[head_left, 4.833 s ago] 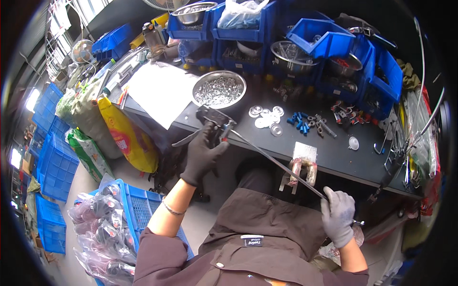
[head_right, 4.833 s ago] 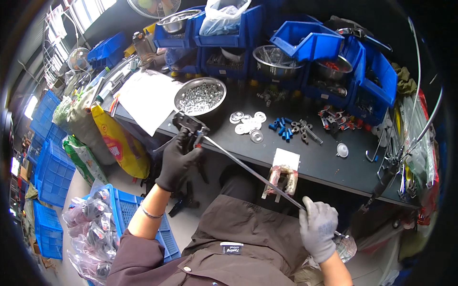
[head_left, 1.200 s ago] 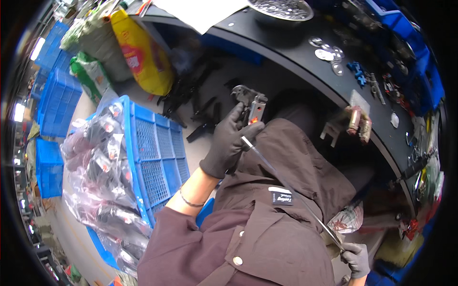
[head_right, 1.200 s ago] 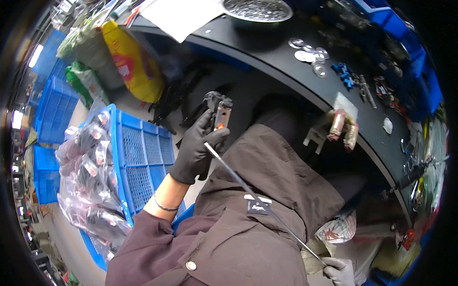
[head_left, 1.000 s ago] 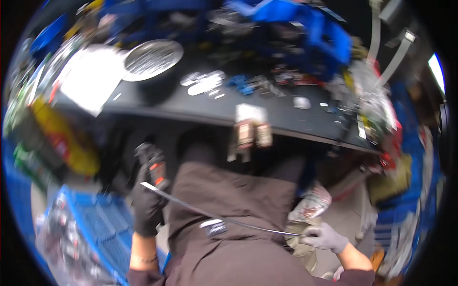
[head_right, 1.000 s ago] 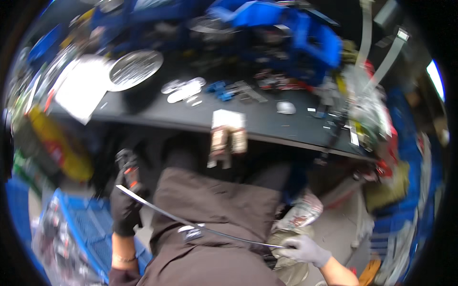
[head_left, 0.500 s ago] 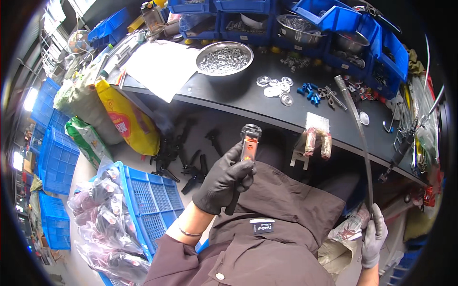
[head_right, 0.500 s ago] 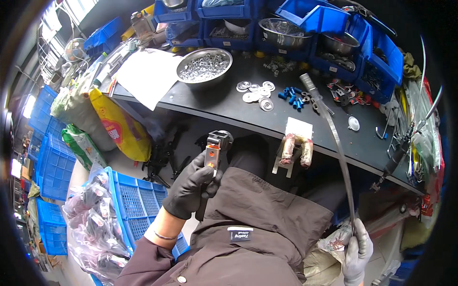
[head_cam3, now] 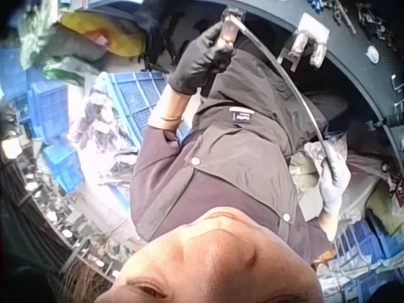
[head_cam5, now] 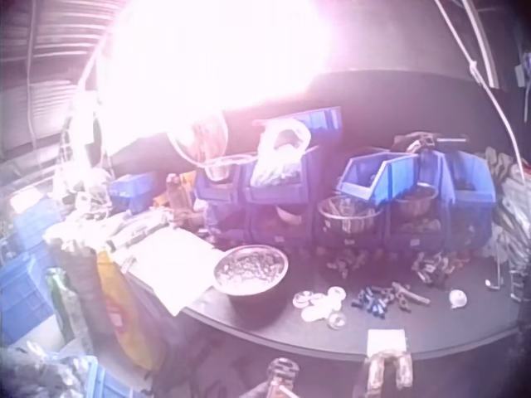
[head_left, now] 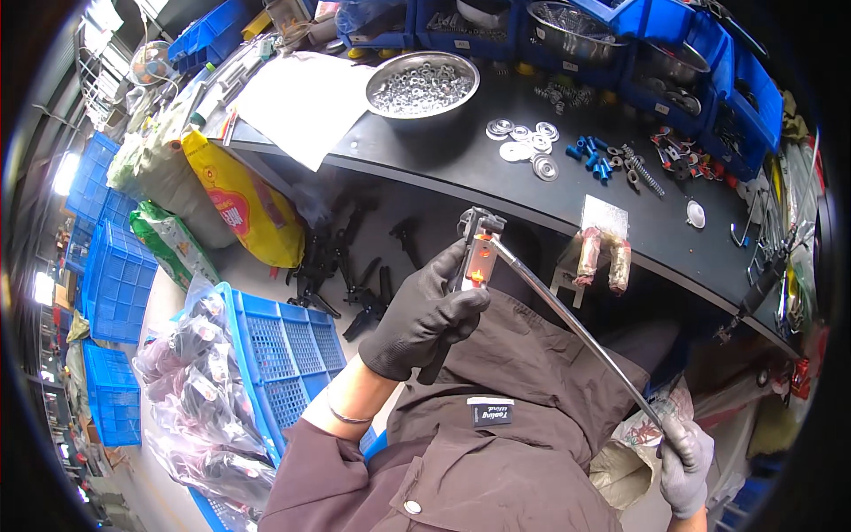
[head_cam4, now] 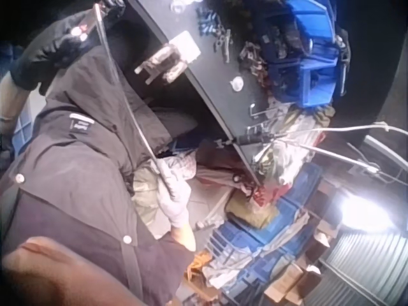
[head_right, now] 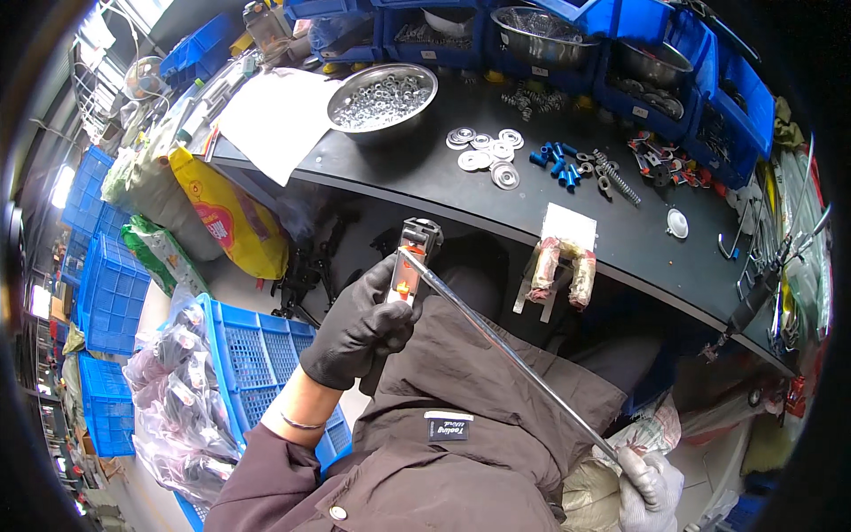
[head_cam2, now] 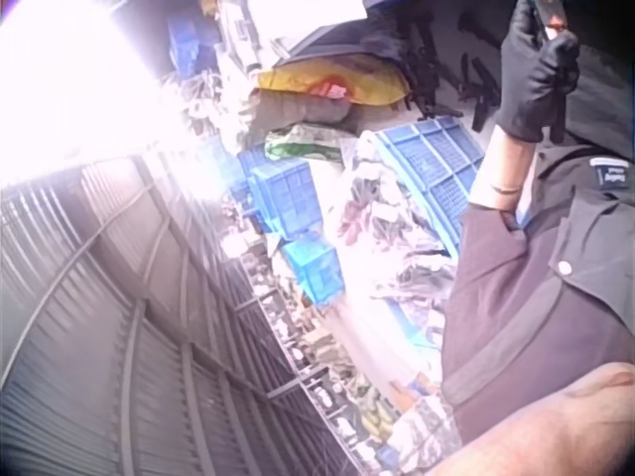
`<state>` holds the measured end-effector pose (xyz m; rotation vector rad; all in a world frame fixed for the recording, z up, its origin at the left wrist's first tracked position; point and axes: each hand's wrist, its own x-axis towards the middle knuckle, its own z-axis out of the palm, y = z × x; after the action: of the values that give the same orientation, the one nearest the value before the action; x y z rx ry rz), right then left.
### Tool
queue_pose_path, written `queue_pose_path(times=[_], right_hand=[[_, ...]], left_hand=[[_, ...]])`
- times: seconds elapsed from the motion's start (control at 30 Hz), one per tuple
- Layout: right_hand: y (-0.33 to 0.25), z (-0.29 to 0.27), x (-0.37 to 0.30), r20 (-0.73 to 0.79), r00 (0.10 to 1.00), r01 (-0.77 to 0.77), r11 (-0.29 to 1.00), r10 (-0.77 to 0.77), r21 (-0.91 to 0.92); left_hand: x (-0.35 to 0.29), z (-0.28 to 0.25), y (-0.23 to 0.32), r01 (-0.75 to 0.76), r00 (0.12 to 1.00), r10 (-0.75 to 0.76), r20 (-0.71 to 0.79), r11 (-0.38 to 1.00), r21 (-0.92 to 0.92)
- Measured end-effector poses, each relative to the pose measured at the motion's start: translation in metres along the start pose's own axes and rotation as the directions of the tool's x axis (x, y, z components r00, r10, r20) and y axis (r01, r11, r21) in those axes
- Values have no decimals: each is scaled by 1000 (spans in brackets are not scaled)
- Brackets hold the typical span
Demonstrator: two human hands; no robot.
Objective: The person assembles caulking guns by inserting a metal rod into a trigger handle, installing springs and washers, and securing internal parts with a pneumatic screwdriver. They attach a cylindrical barrel, pack the assembled gun into a plastic sleeve, and place it into a crate before beginning assembly on another handle.
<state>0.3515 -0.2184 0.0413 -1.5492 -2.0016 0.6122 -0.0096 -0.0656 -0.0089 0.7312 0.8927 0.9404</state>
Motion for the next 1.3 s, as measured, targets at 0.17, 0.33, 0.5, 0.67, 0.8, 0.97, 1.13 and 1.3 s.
queue_pose_path(times=[0.17,0.33,0.5,0.67,0.8,0.97,1.13,1.3], right_hand=[[-2,-6,-1,29,1000,-4,999,5,-37],[-7,-6,-4,32,999,-16,993,20,-117],[-9,-2,-5,-19,1000,-4,994,2,-109],[-15,-3,-7,35,995,-89,990,94,-113],[-18,1,-6,4,999,-53,988,54,-143],[-22,3,-6,3,997,-80,987,81,-141],[-12,11,-12,-2,996,-92,995,92,-43],[7,15,-18,140,894,-446,825,425,346]], left_hand=[[6,3,-4,-13,1000,13,-14,1000,20],[10,-1,-9,-80,995,87,-42,984,157],[15,-11,-23,-351,903,429,-10,754,556],[11,-16,-26,-353,884,468,26,628,693],[11,-13,-26,-371,871,490,25,624,687],[12,-9,-24,-344,866,500,12,578,740],[16,-10,-34,-302,759,650,44,291,908],[19,-12,-24,-343,763,637,107,258,903]])
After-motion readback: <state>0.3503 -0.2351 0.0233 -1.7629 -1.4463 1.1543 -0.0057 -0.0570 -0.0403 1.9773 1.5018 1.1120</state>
